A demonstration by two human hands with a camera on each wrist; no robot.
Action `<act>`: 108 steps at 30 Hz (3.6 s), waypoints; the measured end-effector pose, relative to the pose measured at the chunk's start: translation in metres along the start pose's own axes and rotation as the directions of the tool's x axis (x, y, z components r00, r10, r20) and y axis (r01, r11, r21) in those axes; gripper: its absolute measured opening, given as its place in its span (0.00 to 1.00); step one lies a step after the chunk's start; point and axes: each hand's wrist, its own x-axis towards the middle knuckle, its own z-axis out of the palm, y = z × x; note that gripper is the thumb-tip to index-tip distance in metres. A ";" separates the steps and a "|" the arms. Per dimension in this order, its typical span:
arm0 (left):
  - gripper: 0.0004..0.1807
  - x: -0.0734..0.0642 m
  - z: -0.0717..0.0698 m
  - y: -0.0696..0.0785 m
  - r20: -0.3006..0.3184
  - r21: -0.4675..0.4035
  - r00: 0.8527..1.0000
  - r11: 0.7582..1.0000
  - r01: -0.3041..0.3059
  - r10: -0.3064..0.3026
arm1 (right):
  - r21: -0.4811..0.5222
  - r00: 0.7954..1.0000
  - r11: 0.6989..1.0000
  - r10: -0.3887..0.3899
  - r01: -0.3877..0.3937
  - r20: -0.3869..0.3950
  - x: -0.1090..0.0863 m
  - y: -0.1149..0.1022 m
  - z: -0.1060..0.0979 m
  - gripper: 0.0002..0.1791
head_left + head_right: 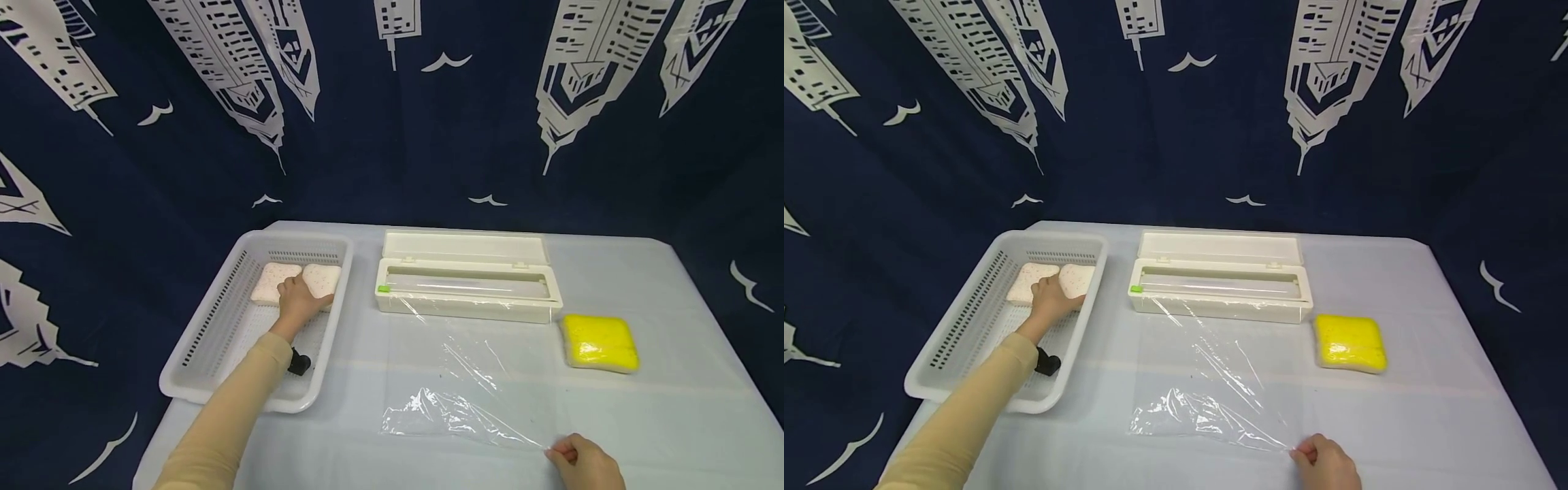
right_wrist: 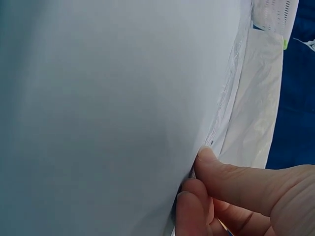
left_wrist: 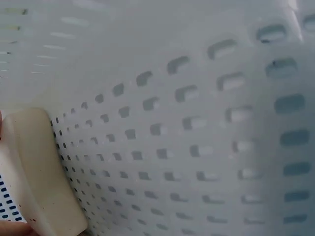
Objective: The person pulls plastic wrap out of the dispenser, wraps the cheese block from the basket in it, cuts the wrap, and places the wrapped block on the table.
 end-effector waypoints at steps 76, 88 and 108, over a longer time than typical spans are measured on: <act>0.46 -0.120 0.093 0.152 0.335 -0.302 0.636 0.719 -0.626 0.695 | -0.005 0.998 0.998 -0.059 0.059 -0.020 -0.001 -0.014 -0.010 0.07; 0.51 -0.115 0.102 0.148 0.360 -0.266 0.648 0.739 -0.619 0.672 | -0.012 0.997 0.997 -0.075 0.075 -0.036 -0.002 -0.014 -0.009 0.07; 0.19 -0.106 0.058 0.103 -0.102 -0.473 0.949 0.825 -0.309 0.297 | -0.036 0.996 0.996 -0.085 0.084 -0.005 0.001 -0.017 -0.013 0.07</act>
